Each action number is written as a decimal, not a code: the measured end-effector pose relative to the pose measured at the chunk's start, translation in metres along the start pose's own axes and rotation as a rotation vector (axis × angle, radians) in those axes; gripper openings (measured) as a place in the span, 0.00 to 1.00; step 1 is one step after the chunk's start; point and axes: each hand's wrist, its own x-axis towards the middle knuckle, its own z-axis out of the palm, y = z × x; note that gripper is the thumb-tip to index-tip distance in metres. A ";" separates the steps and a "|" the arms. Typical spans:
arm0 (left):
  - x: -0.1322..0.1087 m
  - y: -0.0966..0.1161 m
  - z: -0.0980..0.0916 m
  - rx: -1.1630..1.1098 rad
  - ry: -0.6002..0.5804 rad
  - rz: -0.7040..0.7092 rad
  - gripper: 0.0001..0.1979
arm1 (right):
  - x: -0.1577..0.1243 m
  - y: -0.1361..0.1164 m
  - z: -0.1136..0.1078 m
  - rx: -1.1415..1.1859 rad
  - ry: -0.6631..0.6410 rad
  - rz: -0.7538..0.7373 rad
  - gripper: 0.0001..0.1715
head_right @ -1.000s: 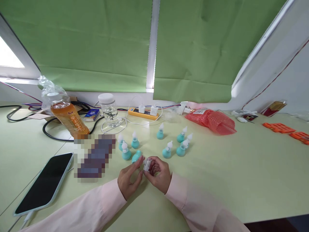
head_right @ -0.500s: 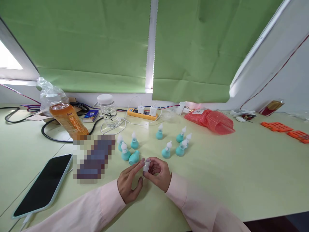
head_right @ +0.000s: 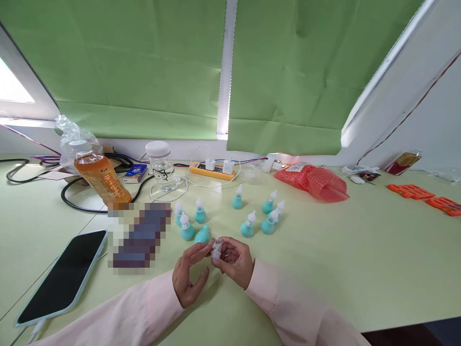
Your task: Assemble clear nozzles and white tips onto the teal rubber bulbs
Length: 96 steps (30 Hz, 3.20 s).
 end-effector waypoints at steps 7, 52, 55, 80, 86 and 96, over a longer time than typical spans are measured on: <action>0.003 0.004 -0.003 -0.105 -0.044 -0.104 0.24 | 0.000 0.001 0.000 0.008 0.011 0.001 0.22; 0.018 -0.018 0.001 0.607 -0.121 0.107 0.17 | 0.005 0.001 -0.002 0.214 0.144 -0.035 0.21; 0.016 -0.022 0.005 0.737 -0.131 0.109 0.15 | 0.006 0.002 -0.003 0.213 0.142 -0.014 0.19; 0.019 -0.011 0.003 0.147 -0.133 -0.215 0.14 | 0.005 0.004 -0.002 -0.069 0.153 -0.161 0.09; 0.019 -0.010 0.000 0.135 -0.252 -0.274 0.11 | 0.005 -0.001 -0.005 -0.239 0.164 -0.243 0.09; 0.014 -0.017 -0.001 0.395 -0.237 -0.187 0.13 | 0.007 -0.003 -0.007 -0.412 0.095 -0.308 0.11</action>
